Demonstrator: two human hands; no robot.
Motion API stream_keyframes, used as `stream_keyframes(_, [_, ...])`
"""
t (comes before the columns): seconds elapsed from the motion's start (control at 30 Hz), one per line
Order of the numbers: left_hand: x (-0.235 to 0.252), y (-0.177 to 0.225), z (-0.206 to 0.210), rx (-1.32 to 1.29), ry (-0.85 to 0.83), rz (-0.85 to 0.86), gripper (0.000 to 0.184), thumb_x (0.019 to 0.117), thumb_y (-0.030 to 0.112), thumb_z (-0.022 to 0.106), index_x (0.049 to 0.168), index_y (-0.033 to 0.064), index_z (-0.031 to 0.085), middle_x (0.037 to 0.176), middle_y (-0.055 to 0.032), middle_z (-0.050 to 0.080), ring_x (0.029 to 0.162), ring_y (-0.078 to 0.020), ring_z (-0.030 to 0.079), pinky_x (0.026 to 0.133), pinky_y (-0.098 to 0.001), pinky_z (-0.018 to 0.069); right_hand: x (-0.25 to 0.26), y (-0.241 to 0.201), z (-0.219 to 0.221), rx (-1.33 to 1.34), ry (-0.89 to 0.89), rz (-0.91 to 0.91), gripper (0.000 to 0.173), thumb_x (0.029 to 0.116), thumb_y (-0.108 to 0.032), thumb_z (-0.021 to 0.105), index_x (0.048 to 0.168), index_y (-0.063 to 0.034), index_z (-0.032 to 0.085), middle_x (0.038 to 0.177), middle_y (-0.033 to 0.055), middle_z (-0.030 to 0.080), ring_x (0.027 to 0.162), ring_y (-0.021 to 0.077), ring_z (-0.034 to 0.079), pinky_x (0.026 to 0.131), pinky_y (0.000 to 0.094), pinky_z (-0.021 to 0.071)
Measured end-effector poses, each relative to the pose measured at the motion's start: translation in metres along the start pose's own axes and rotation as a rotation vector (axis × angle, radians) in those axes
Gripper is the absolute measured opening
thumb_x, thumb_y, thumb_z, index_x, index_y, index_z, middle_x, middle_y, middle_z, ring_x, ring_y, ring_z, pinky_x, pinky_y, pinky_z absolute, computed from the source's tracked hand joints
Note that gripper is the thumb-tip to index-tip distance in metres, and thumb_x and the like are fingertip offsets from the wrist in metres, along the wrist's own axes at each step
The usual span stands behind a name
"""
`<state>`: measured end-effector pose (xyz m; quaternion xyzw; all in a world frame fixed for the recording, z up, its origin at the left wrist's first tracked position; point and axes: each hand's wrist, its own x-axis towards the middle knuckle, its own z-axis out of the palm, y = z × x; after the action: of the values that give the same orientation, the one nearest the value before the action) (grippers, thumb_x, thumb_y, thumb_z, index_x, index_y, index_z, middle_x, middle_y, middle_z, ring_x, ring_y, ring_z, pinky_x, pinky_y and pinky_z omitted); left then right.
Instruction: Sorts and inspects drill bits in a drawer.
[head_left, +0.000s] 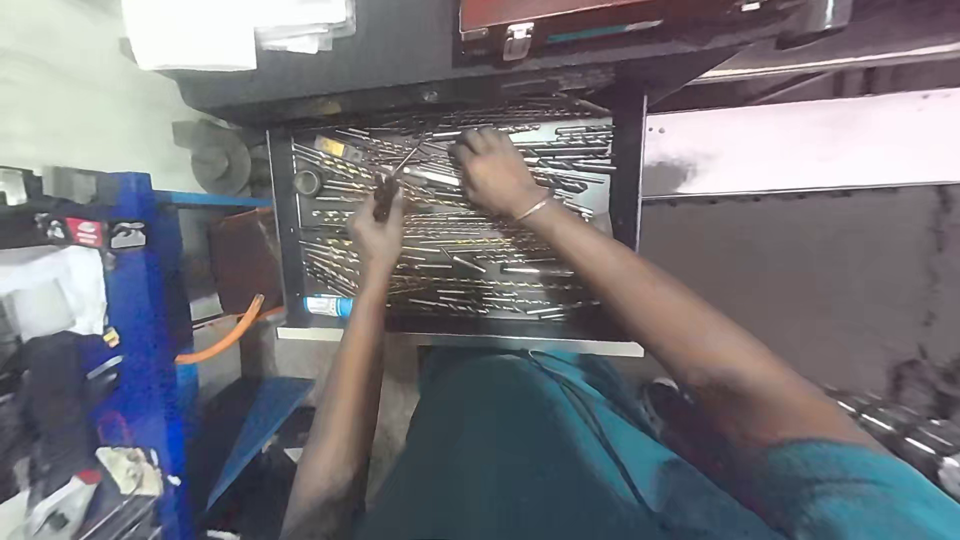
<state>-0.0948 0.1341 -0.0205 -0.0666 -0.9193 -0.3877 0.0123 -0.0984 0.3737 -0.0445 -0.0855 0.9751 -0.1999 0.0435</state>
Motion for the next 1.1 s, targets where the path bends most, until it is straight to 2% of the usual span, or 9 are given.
stream_keyframes(0.07, [-0.034,-0.007,-0.024,-0.024,-0.073,-0.069,0.033,0.0965,0.034,0.070,0.105,0.0031,0.073,0.082,-0.0054,0.073,0.069,-0.0115,0.069,0.068,-0.0362,0.0604,0.004,0.003,0.002,0.003,0.014,-0.002,0.047,0.0876,-0.021,0.068,0.133,-0.0066,0.064,0.141,0.0187,0.059,0.131,0.0402,0.054,0.109,0.0599,0.0418])
stream_keyframes(0.27, [-0.112,-0.028,-0.066,-0.041,-0.032,-0.116,0.025,0.0927,0.020,0.074,0.101,-0.0038,0.074,0.087,-0.0056,0.076,0.078,-0.0017,0.070,0.076,-0.0230,0.0595,0.009,0.002,0.003,0.028,-0.010,0.050,0.057,0.0880,-0.026,0.069,0.141,-0.0072,0.058,0.154,0.0192,0.048,0.141,0.0417,0.046,0.115,0.0632,0.0346])
stream_keyframes(0.37, [-0.123,-0.028,-0.073,-0.139,0.015,-0.129,0.021,0.0926,0.010,0.072,0.106,-0.0069,0.072,0.095,-0.0069,0.077,0.085,-0.0021,0.072,0.081,-0.0217,0.0597,0.009,-0.009,0.001,0.089,0.041,0.036,0.040,0.0901,-0.022,0.066,0.128,-0.0111,0.066,0.146,0.0166,0.055,0.136,0.0406,0.050,0.110,0.0631,0.0395])
stream_keyframes(0.43, [-0.124,-0.028,-0.071,-0.209,0.043,-0.129,0.019,0.0925,0.008,0.071,0.105,-0.0067,0.071,0.093,-0.0045,0.076,0.082,-0.0007,0.070,0.078,-0.0208,0.0594,0.013,-0.016,0.005,0.135,0.056,-0.013,0.033,0.0891,-0.016,0.064,0.121,-0.0096,0.069,0.139,0.0186,0.058,0.131,0.0416,0.053,0.103,0.0609,0.0458])
stream_keyframes(0.53, [-0.126,-0.027,-0.068,-0.195,0.075,-0.108,0.018,0.0910,0.008,0.072,0.100,-0.0070,0.071,0.087,-0.0027,0.075,0.077,0.0015,0.069,0.073,-0.0190,0.0593,0.021,-0.025,0.012,0.159,0.034,-0.065,0.033,0.0877,-0.014,0.065,0.120,-0.0088,0.069,0.138,0.0216,0.057,0.130,0.0430,0.053,0.102,0.0586,0.0490])
stream_keyframes(0.63, [-0.133,-0.030,-0.066,-0.200,0.081,-0.085,0.016,0.0913,0.010,0.071,0.098,-0.0037,0.071,0.082,0.0006,0.073,0.072,0.0022,0.067,0.068,-0.0186,0.0590,0.028,-0.029,0.018,0.119,0.009,-0.033,0.038,0.0869,-0.020,0.066,0.124,-0.0120,0.067,0.145,0.0221,0.052,0.134,0.0450,0.049,0.102,0.0615,0.0472])
stream_keyframes(0.83, [-0.137,-0.040,-0.065,-0.340,0.065,-0.057,0.015,0.0914,0.007,0.071,0.102,-0.0037,0.070,0.087,-0.0009,0.074,0.072,-0.0012,0.068,0.067,-0.0218,0.0605,0.035,-0.031,0.013,0.082,-0.071,0.101,0.063,0.0893,-0.029,0.065,0.148,-0.0129,0.053,0.155,0.0246,0.042,0.139,0.0461,0.045,0.103,0.0623,0.0453])
stream_keyframes(0.97, [-0.137,-0.039,-0.065,-0.324,0.039,-0.033,0.016,0.0913,0.007,0.071,0.102,-0.0050,0.071,0.085,-0.0027,0.074,0.068,-0.0002,0.066,0.063,-0.0198,0.0591,0.031,-0.028,0.020,0.098,-0.035,0.084,0.061,0.0915,-0.029,0.061,0.150,-0.0139,0.052,0.156,0.0253,0.041,0.141,0.0460,0.043,0.107,0.0622,0.0431])
stream_keyframes(1.1, [-0.138,-0.041,-0.064,-0.316,0.048,0.005,0.016,0.0924,0.009,0.071,0.102,-0.0034,0.072,0.081,-0.0016,0.072,0.064,0.0006,0.064,0.060,-0.0189,0.0574,0.019,-0.024,0.028,0.080,0.016,0.031,0.057,0.0975,-0.029,0.050,0.151,-0.0117,0.050,0.160,0.0218,0.039,0.147,0.0411,0.040,0.117,0.0596,0.0349])
